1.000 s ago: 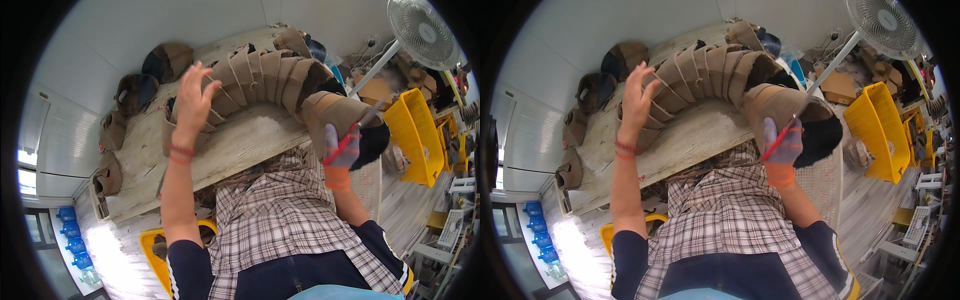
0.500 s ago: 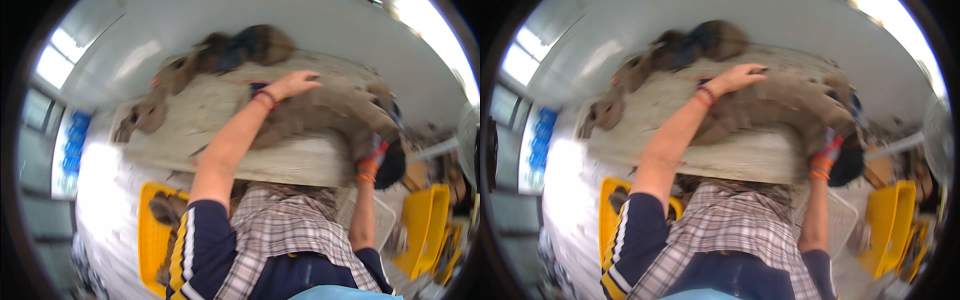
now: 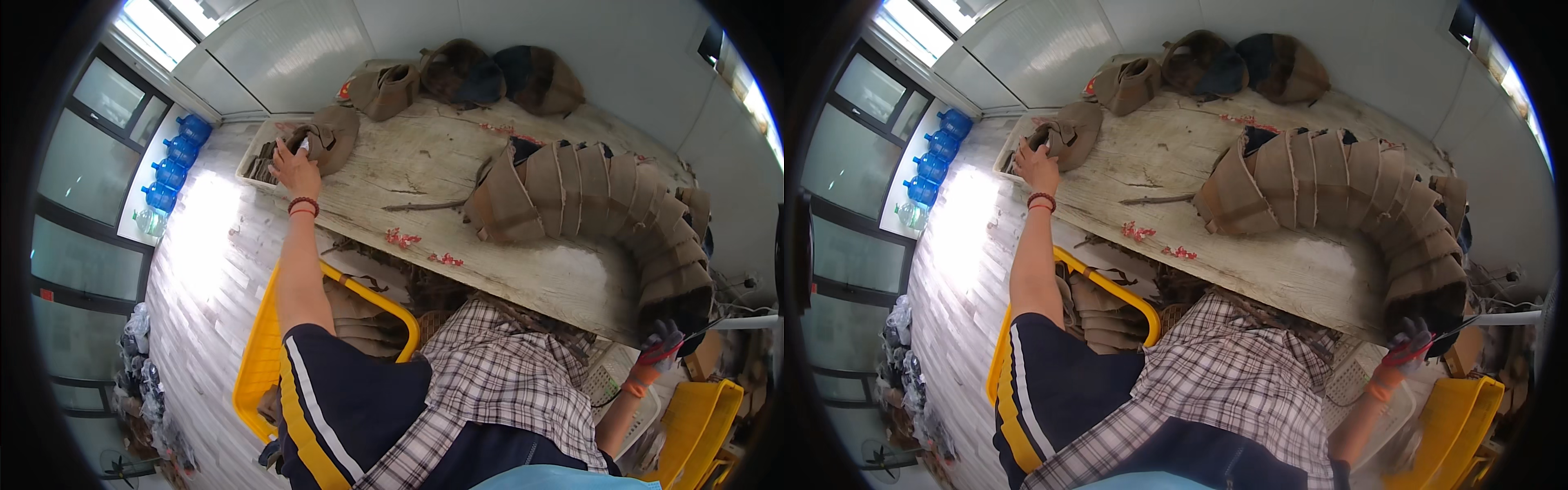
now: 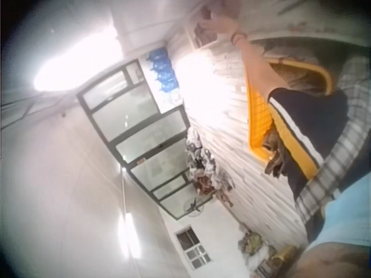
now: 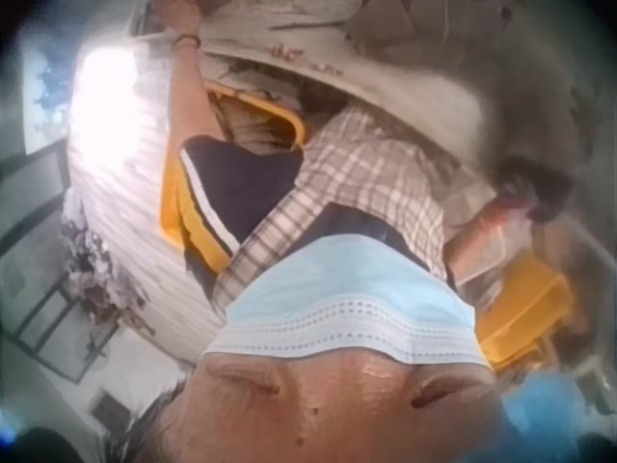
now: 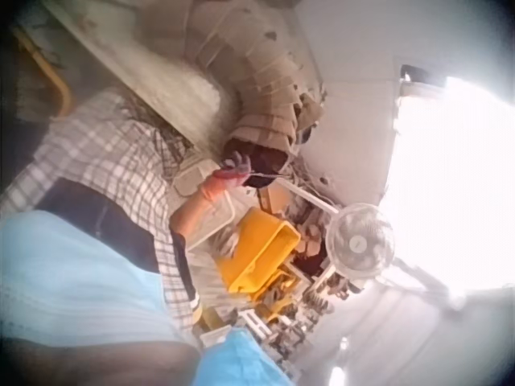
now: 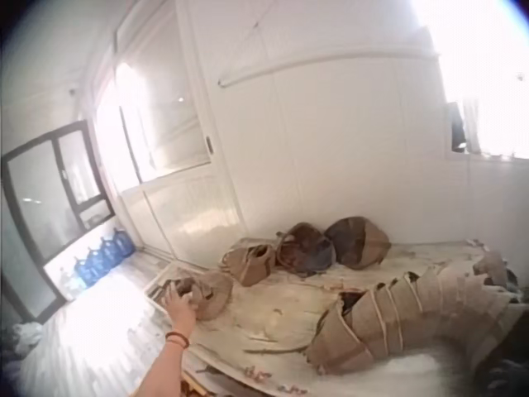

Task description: The person trims the inner lining of multiple beige slippers using red-handled scissors. They pick up each slipper, cut away excess material from the interior, and place the trimmed slippers into a yellow bin.

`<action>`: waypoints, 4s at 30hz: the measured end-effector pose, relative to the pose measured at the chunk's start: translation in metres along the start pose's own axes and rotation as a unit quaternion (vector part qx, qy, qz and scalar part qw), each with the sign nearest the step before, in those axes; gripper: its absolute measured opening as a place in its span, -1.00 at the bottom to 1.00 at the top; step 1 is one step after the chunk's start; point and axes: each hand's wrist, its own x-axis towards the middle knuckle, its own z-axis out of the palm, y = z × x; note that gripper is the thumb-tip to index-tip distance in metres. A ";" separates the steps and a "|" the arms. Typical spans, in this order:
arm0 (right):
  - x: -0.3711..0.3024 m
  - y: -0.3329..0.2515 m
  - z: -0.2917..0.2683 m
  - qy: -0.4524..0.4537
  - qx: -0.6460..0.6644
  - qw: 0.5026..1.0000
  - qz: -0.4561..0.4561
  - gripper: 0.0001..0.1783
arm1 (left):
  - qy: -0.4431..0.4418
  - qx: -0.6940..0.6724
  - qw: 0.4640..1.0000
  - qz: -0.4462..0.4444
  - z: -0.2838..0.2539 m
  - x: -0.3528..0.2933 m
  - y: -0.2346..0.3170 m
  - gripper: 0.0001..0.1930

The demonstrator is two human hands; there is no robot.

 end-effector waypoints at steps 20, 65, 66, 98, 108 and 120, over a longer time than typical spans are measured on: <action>-0.084 -0.136 0.171 -0.489 -0.520 0.637 -0.291 -0.63 | -0.468 -0.776 0.219 -0.362 -0.168 -0.178 0.088 -0.51; -0.092 -0.085 0.115 -0.369 -0.246 0.876 0.191 -0.39 | -0.598 -0.725 0.146 -0.309 -0.169 -0.223 0.162 -0.61; -0.100 -0.082 0.116 -0.347 -0.156 0.905 0.190 -0.40 | -0.604 -0.724 0.152 -0.296 -0.174 -0.223 0.174 -0.62; 0.038 -0.069 0.075 0.028 0.168 0.985 0.008 -0.59 | -0.444 -0.490 0.597 0.455 -0.130 -0.045 0.473 -0.45; 0.046 -0.026 0.085 -0.136 0.209 0.967 0.048 -0.49 | -0.522 -0.510 0.527 0.436 -0.105 0.002 0.402 -0.29; 0.073 0.064 0.092 -0.091 -0.093 0.963 -0.236 -0.65 | -0.458 -0.465 0.558 0.512 -0.089 -0.006 0.398 -0.26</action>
